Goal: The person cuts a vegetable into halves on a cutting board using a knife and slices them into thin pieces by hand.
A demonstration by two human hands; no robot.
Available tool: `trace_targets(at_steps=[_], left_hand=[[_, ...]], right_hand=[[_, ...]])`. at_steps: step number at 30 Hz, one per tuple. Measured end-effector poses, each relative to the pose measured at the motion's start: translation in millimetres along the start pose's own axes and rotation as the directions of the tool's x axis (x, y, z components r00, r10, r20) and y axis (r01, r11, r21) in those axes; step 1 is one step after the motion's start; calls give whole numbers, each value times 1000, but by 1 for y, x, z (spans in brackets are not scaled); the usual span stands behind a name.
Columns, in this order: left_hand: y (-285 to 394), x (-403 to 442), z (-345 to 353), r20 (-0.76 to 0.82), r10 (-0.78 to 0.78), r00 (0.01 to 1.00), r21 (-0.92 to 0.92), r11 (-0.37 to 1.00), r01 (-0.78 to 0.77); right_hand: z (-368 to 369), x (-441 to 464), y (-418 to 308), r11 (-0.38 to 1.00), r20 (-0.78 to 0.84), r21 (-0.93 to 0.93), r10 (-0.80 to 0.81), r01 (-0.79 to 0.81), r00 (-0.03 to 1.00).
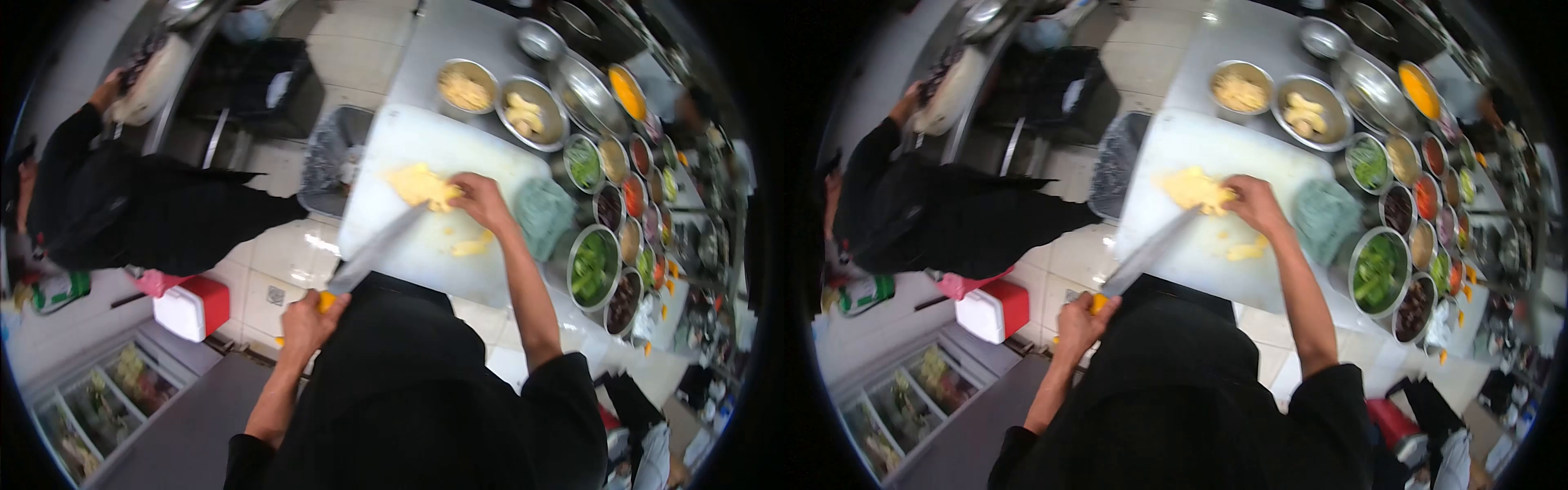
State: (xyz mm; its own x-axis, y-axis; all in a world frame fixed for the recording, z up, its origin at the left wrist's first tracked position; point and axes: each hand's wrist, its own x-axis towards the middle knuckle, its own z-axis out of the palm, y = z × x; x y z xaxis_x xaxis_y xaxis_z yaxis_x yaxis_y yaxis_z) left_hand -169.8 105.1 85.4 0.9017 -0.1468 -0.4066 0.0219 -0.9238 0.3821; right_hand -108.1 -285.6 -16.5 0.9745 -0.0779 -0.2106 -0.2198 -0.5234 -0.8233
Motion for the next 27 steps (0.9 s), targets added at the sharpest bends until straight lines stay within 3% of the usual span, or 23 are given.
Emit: trace_targets(at_steps=[5,8,12,18,21,27], left_hand=[[4,-4,-5,31,-9,999,-24,1000,10],[10,-2,-12,115,-61,991,-44,997,66],[6,-2,-9,39,-25,999,-45,999,26],[-18,0,-4,-32,-29,999,-122,992,25],[-18,2,-8,-41,-21,999,-187,982,13],[-14,8,-10,3,56,998,-210,976,-54]], right_hand=[[11,-14,-16,998,-255,-17,-67,65,965],[20,-17,9,998,-218,-1,-65,67,974],[22,-25,10,967,-342,-122,-254,225,905],[-5,-77,-8,998,-416,49,50,-32,908],[-8,-107,-18,982,-298,79,188,-172,936],[26,-132,-16,988,-377,-135,18,-74,926]])
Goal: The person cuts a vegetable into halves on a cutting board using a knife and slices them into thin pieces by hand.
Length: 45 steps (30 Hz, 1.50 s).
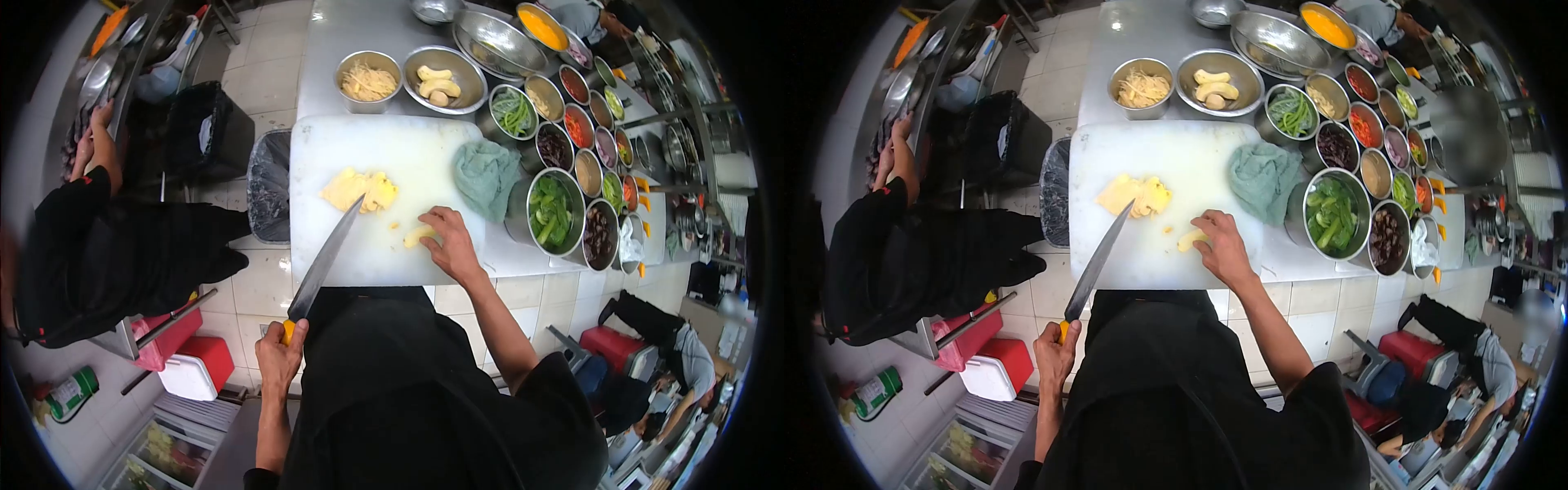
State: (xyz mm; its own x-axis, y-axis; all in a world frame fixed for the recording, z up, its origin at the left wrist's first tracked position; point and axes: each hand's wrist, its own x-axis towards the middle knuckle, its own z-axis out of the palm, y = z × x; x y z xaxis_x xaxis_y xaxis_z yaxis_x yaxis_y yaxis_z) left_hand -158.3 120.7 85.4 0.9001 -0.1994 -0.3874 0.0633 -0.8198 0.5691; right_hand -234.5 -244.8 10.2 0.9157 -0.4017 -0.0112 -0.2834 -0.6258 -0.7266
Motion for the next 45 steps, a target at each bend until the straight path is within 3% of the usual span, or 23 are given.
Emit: trace_targets(at_steps=[3,7,10,19,22,25,29,32,36,42,45], left_hand=[[-6,4,7,-16,41,999,-71,997,-42],[1,5,-1,38,47,998,-18,999,-46],[-2,8,-2,58,45,997,11,999,-45],[-3,8,-1,39,4,999,-9,1000,-4],[-2,6,-3,11,-1,1000,-35,999,2],[-10,8,1,-26,-6,1000,-45,999,5],[-15,10,5,-60,-23,998,-113,993,16],[-7,10,1,-68,-32,997,-111,993,24],[-5,7,0,-63,-68,996,-112,992,61],[-4,5,5,-49,-116,992,-197,975,104],[-3,6,6,-65,-78,995,-175,982,66]], right_hand=[[3,-4,2,997,41,-68,-27,30,999],[3,-6,17,986,114,-128,-93,108,989],[0,-7,6,990,47,-109,-88,93,995],[-8,6,-3,987,186,-161,31,0,982],[-16,16,0,994,307,-41,112,-104,945],[-20,35,-4,952,259,237,129,-192,957],[-4,73,0,935,275,309,86,-173,958],[7,99,10,982,309,187,-90,32,947],[16,110,9,979,273,111,-197,173,941],[25,108,11,978,205,95,-202,186,958],[21,103,9,965,60,58,-258,255,964]])
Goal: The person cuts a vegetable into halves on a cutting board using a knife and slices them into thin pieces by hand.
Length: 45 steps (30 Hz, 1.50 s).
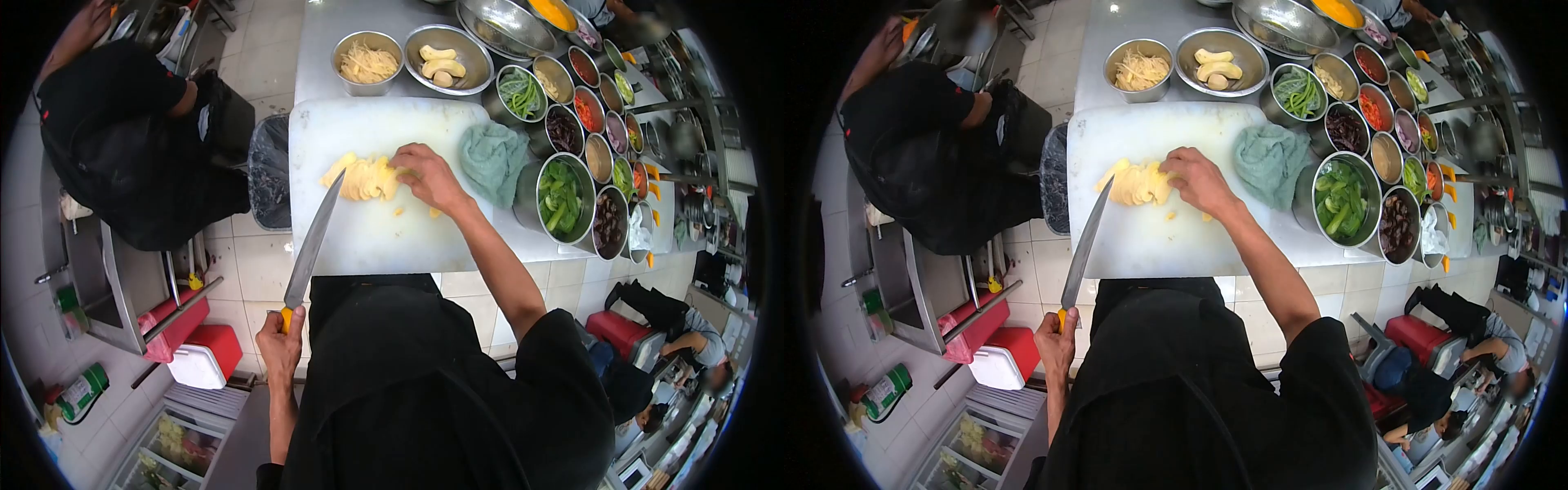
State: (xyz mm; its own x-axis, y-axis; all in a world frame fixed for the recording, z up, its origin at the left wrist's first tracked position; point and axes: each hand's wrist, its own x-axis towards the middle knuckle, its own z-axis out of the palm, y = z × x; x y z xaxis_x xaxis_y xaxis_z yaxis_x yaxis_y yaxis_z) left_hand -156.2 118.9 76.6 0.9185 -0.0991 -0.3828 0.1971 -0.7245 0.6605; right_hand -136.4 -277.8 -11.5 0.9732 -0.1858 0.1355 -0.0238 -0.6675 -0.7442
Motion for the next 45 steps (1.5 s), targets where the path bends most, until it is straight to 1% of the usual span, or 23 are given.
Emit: trace_targets(at_steps=[3,4,7,10,12,13,15,16,19,20,21,23,25,26,29,30,31,33,36,38,40,43,45], left_hand=[[2,0,-2,4,-20,1000,47,999,20],[-1,1,-2,-2,-23,1000,38,999,23],[-12,3,-2,-9,-27,1000,15,1000,27],[-16,5,-2,-19,-27,999,-12,1000,27],[-14,3,0,-42,-8,999,-55,998,6],[-12,2,-2,-39,-20,999,-44,999,19],[-6,0,-6,-33,-44,998,-23,999,43],[-10,-1,-6,-43,-53,998,-82,995,49],[-17,-4,-7,-89,-100,991,-119,989,89],[-16,-6,-9,-112,-73,991,-81,995,64],[-19,-7,-11,-112,-91,990,-99,992,80],[-30,-10,-14,-110,-125,986,-137,984,110],[-36,-12,-17,-128,-123,984,-137,985,105],[-34,-14,-19,-132,-129,983,-149,983,109],[-36,-21,-23,-141,-149,979,-193,974,120],[-43,-23,-22,-146,-160,976,-220,967,126],[-47,-26,-20,-153,-177,972,-250,959,135],[-51,-30,-18,-140,-212,967,-246,954,174],[-53,-27,-11,-103,-234,967,-268,942,200],[-56,-23,-4,-83,-233,969,-267,942,204],[-60,-20,1,-64,-226,972,-230,951,206],[-55,-17,4,-51,-228,972,-219,952,212],[-49,-19,5,-44,-201,979,-176,966,191]], right_hand=[[-35,-13,-11,980,93,-12,198,-197,976],[-46,-23,-11,969,193,-88,243,-230,951],[-48,-64,-4,982,232,-168,127,-89,964],[-38,-81,-8,984,174,-73,174,-163,969],[-37,-79,-10,959,210,-59,285,-278,935],[-37,-77,-12,940,227,-54,339,-336,913],[-34,-63,-21,922,179,67,365,-382,914],[-28,-54,-27,907,159,131,379,-400,912],[15,-18,-43,919,-32,359,185,-161,982],[28,-1,-56,909,-13,384,180,-162,984],[40,17,-70,898,6,408,175,-162,985],[73,48,-80,924,-45,382,33,-13,998],[89,74,-104,882,28,465,64,-70,998],[100,85,-104,901,85,431,19,-54,996],[111,95,-85,942,-104,282,-157,181,982],[98,96,-70,960,11,251,-129,122,992],[86,95,-54,978,40,159,-144,136,989],[59,84,-37,992,149,6,-129,130,980],[54,63,-34,957,245,-118,-232,266,941],[59,54,-34,901,333,-182,-320,394,887],[62,50,-35,845,397,-228,-373,483,839],[57,48,-36,857,424,-197,-364,477,829],[56,44,-34,849,448,-189,-372,493,813]])
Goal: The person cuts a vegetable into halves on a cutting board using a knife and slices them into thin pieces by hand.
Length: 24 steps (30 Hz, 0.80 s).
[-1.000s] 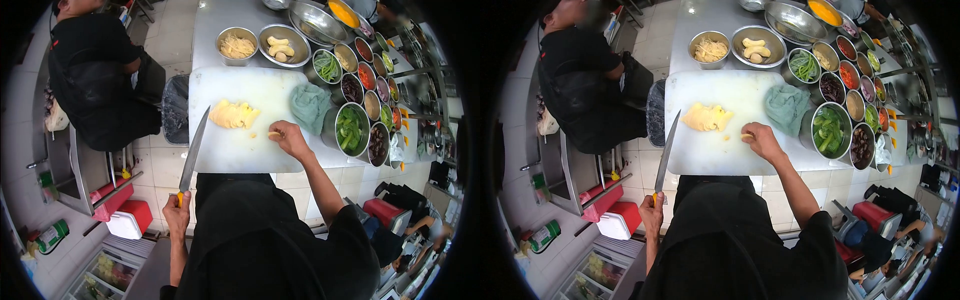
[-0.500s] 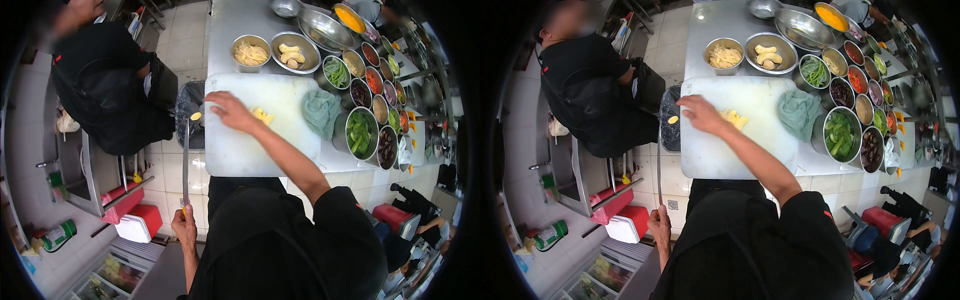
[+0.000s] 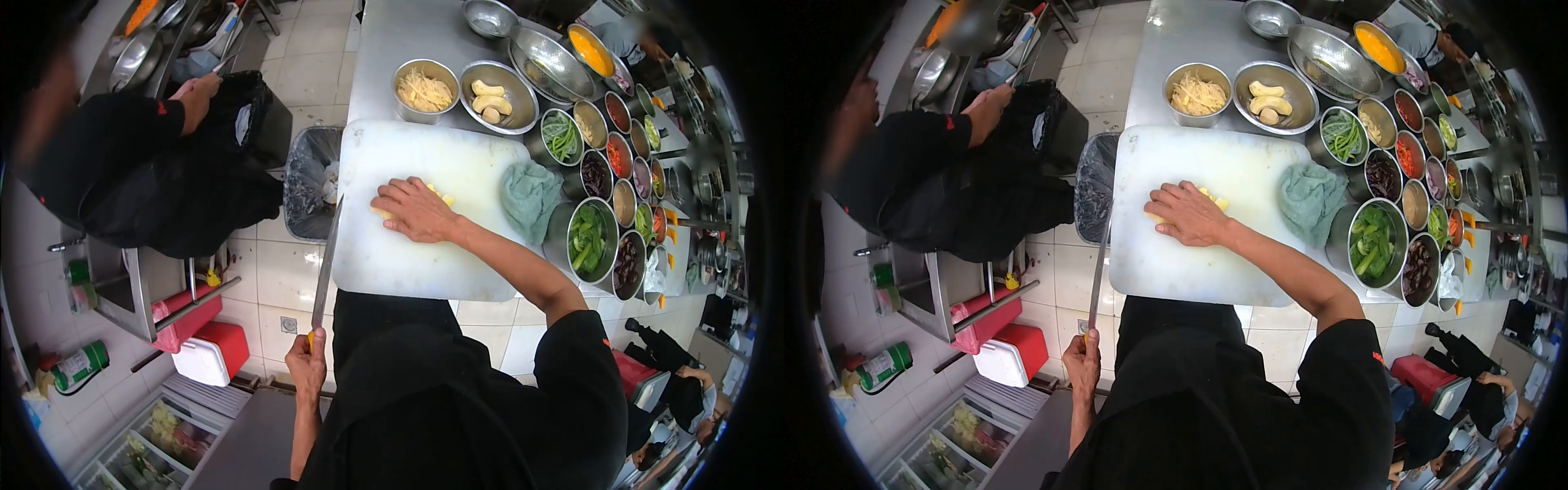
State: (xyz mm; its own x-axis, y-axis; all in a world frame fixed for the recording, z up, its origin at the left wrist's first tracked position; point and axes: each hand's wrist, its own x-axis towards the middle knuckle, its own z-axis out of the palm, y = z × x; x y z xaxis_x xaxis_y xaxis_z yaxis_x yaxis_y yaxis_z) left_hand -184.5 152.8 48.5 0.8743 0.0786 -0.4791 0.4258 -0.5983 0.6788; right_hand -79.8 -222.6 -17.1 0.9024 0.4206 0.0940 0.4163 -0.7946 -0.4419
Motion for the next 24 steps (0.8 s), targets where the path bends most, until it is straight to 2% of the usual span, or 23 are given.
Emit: trace_targets(at_steps=[4,8,11,13,14,15,18,21,24], left_hand=[[1,0,1,0,24,1000,90,996,-24],[-2,-2,5,-15,56,998,84,995,-55],[-13,3,8,-3,36,999,65,997,-36],[3,1,9,22,-30,999,20,999,29],[8,1,8,31,-56,998,-3,998,56],[-2,5,11,23,-39,999,-15,999,39],[-3,13,15,49,2,999,16,1000,-3],[10,17,19,80,1,997,27,1000,-3],[-1,26,17,103,67,992,13,998,-68]], right_hand=[[1,-6,1,1000,66,-16,-21,22,998],[0,-8,1,999,-5,6,-45,45,999],[-8,-5,3,989,-329,143,3,46,944],[-29,-23,0,950,-441,257,280,-179,853],[-36,-32,1,907,-487,318,406,-276,773],[-31,-47,-4,839,-532,385,541,-383,651],[-3,-91,-38,790,-422,349,613,-504,668],[19,-93,-60,783,-456,319,620,-534,638],[27,-101,-65,752,-414,341,659,-565,628]])
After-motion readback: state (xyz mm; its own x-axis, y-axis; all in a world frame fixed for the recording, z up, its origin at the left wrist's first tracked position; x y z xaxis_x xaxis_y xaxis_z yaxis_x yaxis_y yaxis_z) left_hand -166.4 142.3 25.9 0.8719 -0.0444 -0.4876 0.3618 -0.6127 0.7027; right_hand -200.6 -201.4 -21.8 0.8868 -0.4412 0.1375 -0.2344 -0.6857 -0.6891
